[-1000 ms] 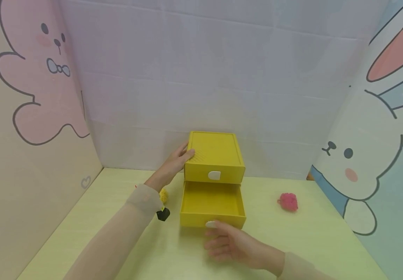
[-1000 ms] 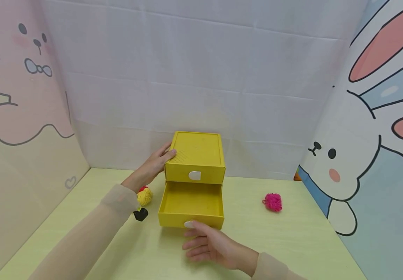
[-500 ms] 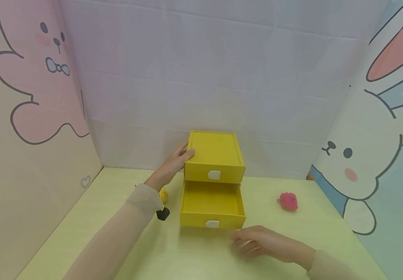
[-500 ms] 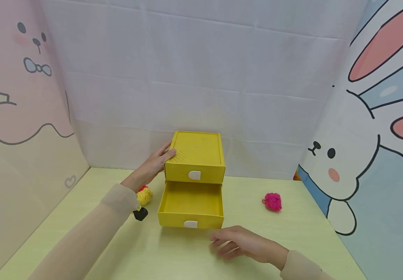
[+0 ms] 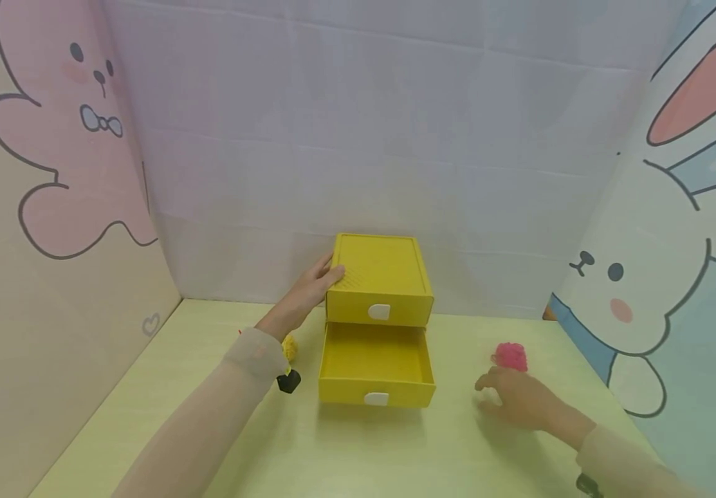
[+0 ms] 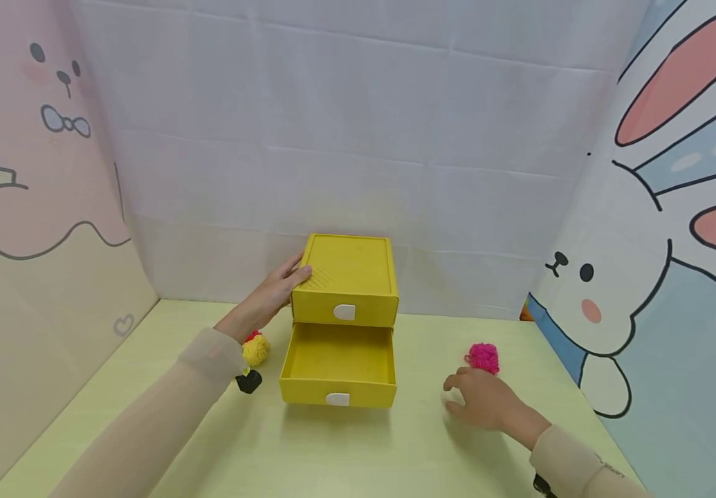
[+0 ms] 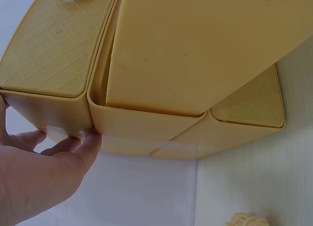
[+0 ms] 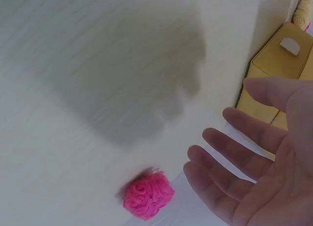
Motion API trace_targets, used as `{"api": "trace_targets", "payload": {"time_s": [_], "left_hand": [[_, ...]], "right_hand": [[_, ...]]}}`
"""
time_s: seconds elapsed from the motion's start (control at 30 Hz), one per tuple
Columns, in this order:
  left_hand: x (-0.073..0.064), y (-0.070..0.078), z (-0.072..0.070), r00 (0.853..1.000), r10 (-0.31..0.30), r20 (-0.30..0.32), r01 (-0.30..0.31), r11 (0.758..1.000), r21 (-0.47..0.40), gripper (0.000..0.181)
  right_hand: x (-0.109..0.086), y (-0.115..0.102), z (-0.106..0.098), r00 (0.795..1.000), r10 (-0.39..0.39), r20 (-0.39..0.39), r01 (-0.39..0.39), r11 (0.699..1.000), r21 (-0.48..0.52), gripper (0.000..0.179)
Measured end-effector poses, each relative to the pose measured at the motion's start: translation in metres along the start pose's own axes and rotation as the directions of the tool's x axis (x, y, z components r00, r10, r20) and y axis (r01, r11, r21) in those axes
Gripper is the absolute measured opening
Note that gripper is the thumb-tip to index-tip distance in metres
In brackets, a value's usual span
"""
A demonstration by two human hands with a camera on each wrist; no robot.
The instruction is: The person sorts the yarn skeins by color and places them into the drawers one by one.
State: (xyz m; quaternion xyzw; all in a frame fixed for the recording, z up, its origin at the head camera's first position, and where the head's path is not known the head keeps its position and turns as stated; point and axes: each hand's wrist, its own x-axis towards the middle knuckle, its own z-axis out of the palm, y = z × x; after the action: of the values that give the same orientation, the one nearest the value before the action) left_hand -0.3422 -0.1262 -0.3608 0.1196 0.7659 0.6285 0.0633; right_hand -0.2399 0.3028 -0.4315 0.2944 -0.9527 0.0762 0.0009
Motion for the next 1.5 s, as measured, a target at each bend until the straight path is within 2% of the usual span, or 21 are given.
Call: {"api": "trace_targets", "payload": {"time_s": [0.1,0.17,0.23,0.33,0.43,0.53,0.6,0.87,0.97,1.03,1.17,1.23,1.4,1.5], "left_hand": [[0.0,-0.001,0.0,1.0,0.0,0.002,0.0,1.0,0.0,0.076],[-0.001,-0.001,0.0,1.0,0.001,0.003,-0.001,1.0,0.0,0.076],[-0.002,-0.001,0.0,1.0,0.001,0.002,-0.001,1.0,0.001,0.076],[-0.002,0.0,0.001,1.0,0.0,0.0,0.0,1.0,0.004,0.075],[-0.002,0.0,0.001,1.0,0.001,0.001,-0.001,1.0,0.007,0.075],[0.0,0.0,0.002,1.0,0.002,0.002,-0.002,1.0,0.007,0.076],[0.0,0.0,0.003,1.0,0.001,-0.002,-0.001,1.0,0.007,0.076],[0.003,-0.001,0.004,1.0,-0.004,-0.012,0.004,1.0,0.008,0.078],[0.003,-0.001,0.005,1.0,-0.011,-0.015,0.011,1.0,0.011,0.078],[0.002,0.0,0.004,1.0,-0.016,-0.018,0.016,1.0,0.016,0.079],[0.002,0.0,0.004,1.0,-0.02,-0.018,0.02,0.999,0.026,0.081],[0.002,0.0,0.003,1.0,-0.019,-0.018,0.02,0.999,0.029,0.081],[0.001,0.0,0.002,1.0,-0.019,-0.018,0.019,0.999,0.028,0.08],[-0.001,0.001,0.001,1.0,-0.016,-0.013,0.016,1.0,0.025,0.078]], "right_hand": [[0.003,0.013,0.0,0.995,0.039,-0.09,-0.047,0.995,-0.089,0.026],[0.006,0.022,0.0,0.985,0.059,-0.162,-0.079,0.99,-0.117,0.029],[0.009,0.03,-0.001,0.971,0.088,-0.222,-0.117,0.986,-0.122,0.033],[0.015,0.044,-0.002,0.948,0.177,-0.266,-0.206,0.975,-0.085,0.043],[0.021,0.058,-0.003,0.926,0.306,-0.22,-0.319,0.948,-0.024,0.062],[0.027,0.069,-0.003,0.892,0.434,-0.128,-0.43,0.901,0.059,0.079],[0.029,0.073,-0.003,0.867,0.492,-0.075,-0.483,0.869,0.108,0.086],[0.036,0.087,0.006,0.803,0.596,0.013,-0.587,0.787,0.189,0.088],[0.038,0.093,0.011,0.79,0.612,0.031,-0.605,0.771,0.2,0.087],[0.038,0.096,0.014,0.791,0.61,0.038,-0.603,0.769,0.213,0.082],[0.039,0.098,0.017,0.812,0.583,0.023,-0.573,0.789,0.222,0.071],[0.04,0.098,0.018,0.829,0.56,-0.003,-0.546,0.81,0.217,0.066],[0.04,0.095,0.021,0.889,0.454,-0.059,-0.437,0.88,0.188,0.058],[0.041,0.091,0.02,0.912,0.403,-0.076,-0.384,0.905,0.186,0.054]]}}
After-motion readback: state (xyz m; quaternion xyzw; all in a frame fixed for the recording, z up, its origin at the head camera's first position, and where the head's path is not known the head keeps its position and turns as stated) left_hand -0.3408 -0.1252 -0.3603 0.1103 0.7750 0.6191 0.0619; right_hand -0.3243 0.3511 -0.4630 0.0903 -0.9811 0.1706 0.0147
